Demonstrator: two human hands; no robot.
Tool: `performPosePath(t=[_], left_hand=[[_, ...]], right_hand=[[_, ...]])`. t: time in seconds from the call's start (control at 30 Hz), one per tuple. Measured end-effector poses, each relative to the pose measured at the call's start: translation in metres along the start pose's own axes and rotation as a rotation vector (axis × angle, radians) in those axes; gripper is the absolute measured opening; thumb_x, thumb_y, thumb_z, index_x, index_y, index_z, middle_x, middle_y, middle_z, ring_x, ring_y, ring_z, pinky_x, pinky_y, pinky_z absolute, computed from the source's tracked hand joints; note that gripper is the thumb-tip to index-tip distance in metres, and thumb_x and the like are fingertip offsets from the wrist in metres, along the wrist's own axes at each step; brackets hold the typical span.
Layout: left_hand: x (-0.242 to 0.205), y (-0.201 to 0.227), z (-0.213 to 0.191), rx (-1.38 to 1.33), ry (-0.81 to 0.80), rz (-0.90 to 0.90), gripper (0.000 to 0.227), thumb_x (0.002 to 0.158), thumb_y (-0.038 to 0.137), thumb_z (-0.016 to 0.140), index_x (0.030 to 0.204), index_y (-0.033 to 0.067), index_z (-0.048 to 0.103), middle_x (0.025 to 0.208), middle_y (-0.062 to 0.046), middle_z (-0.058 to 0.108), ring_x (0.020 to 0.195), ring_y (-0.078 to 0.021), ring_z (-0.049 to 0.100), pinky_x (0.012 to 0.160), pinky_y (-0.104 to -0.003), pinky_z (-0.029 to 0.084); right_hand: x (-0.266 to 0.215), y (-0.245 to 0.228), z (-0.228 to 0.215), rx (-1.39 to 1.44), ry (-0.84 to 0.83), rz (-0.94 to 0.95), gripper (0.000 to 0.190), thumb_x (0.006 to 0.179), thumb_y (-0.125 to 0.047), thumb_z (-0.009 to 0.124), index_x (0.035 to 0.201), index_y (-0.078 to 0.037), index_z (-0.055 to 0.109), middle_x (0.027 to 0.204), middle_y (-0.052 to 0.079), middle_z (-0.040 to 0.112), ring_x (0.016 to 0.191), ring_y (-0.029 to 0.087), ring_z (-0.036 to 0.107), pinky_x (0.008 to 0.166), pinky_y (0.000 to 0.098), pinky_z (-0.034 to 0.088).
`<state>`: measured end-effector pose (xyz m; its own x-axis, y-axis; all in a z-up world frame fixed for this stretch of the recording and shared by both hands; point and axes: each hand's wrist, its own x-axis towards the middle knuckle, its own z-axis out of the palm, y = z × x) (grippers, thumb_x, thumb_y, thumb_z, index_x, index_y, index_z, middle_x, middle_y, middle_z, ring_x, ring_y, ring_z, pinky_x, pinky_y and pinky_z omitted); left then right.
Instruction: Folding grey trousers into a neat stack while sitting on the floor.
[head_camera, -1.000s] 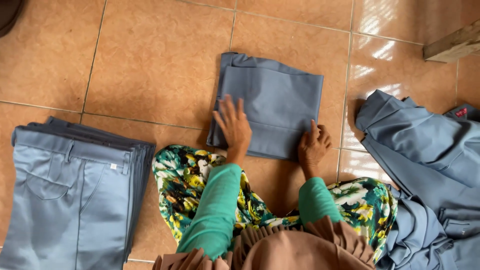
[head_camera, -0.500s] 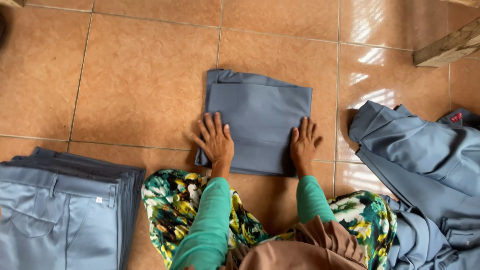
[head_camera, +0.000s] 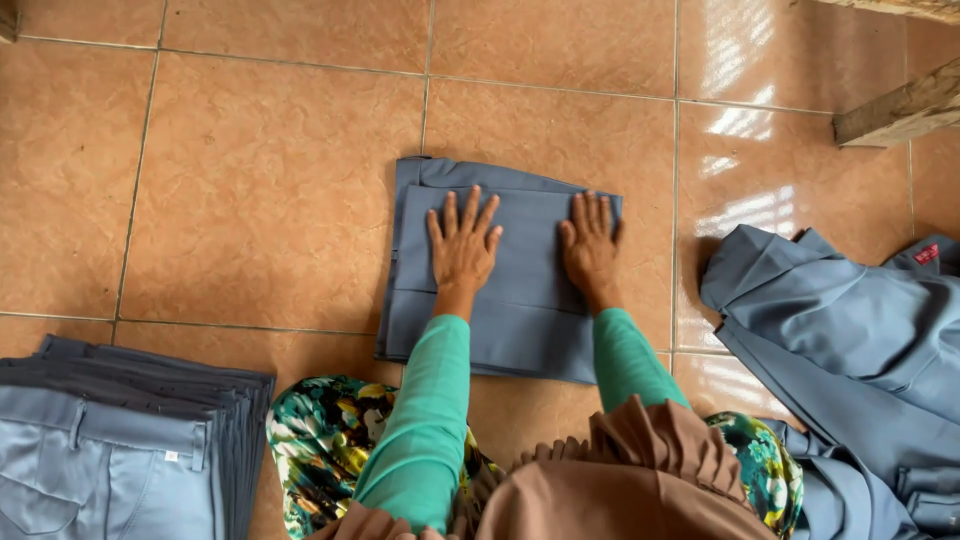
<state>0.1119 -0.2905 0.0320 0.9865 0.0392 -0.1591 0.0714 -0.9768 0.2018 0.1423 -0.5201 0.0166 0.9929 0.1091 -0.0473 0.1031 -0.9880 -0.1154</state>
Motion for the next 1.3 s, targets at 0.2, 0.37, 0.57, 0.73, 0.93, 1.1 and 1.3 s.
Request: performPosePath(t=[0.2,0.37,0.57,0.73,0.93,1.1,1.3], left_hand=[[0.028,-0.040,0.024,0.014,-0.007,-0.179,0.065,0.107,0.066,0.012,0.165,0.0367,0.012,0.173,0.002,0.009,0.159,-0.0262,-0.001,0.122,-0.066,-0.009],[-0.029,0.022,0.010,0.052,0.363,-0.055,0.060,0.105,0.050,0.044,0.158,0.0215,0.039,0.167,-0.013,0.028,0.154,-0.0400,0.020,0.121,-0.071,0.009],[-0.100,0.026,0.047,0.034,0.282,0.047,0.056,0.105,0.047,0.040,0.159,0.0343,0.032,0.168,-0.006,0.026,0.154,-0.0334,0.022,0.121,-0.065,0.014],[-0.119,-0.032,0.042,0.053,0.497,-0.127,0.055,0.106,0.043,0.042,0.159,0.0321,0.034,0.164,-0.014,0.033,0.151,-0.0368,0.030,0.120,-0.058,0.023],[-0.133,-0.047,0.060,-0.111,0.356,-0.446,0.061,0.108,0.034,0.041,0.165,0.0233,0.019,0.163,-0.015,0.031,0.144,-0.0371,0.038,0.109,-0.056,0.040],[-0.132,-0.082,0.107,-0.353,0.091,-0.692,0.098,0.090,0.057,0.063,0.163,0.0148,0.014,0.150,-0.020,0.038,0.126,-0.0376,0.046,0.094,-0.056,0.047],[-0.143,-0.106,0.085,-0.842,-0.128,-0.758,0.100,0.065,0.059,0.089,0.136,-0.0026,0.054,0.128,-0.027,0.065,0.119,-0.0399,0.065,0.089,-0.049,0.057]], right_hand=[[0.011,0.037,0.001,0.097,-0.110,0.114,0.064,0.110,-0.058,0.019,0.167,-0.029,0.014,0.173,-0.001,0.009,0.159,0.028,0.002,0.122,0.0676,0.004],[-0.023,-0.028,0.000,0.087,0.113,0.114,0.057,0.113,-0.041,0.035,0.166,-0.021,0.024,0.172,0.007,0.015,0.158,0.032,0.007,0.122,0.0628,0.004],[-0.110,-0.049,0.021,0.057,0.188,-0.016,0.055,0.112,-0.043,0.034,0.164,-0.024,0.031,0.171,0.003,0.023,0.159,0.025,0.012,0.124,0.0544,-0.001],[-0.126,-0.008,0.007,0.041,0.163,0.046,0.056,0.112,-0.041,0.033,0.165,-0.023,0.028,0.171,0.006,0.023,0.158,0.027,0.014,0.123,0.0583,0.007],[-0.131,0.002,0.000,0.040,0.187,0.015,0.057,0.113,-0.044,0.030,0.165,-0.024,0.025,0.172,0.009,0.017,0.158,0.032,0.007,0.121,0.0656,0.001],[-0.183,-0.011,-0.009,0.112,0.136,-0.159,0.073,0.103,-0.061,0.041,0.164,-0.026,0.026,0.172,0.013,0.013,0.158,0.036,0.010,0.121,0.0657,0.010],[-0.230,-0.003,-0.018,0.068,-0.173,-0.312,0.122,0.069,-0.093,0.053,0.166,-0.031,0.011,0.172,0.013,0.004,0.158,0.037,0.000,0.120,0.0701,-0.004]])
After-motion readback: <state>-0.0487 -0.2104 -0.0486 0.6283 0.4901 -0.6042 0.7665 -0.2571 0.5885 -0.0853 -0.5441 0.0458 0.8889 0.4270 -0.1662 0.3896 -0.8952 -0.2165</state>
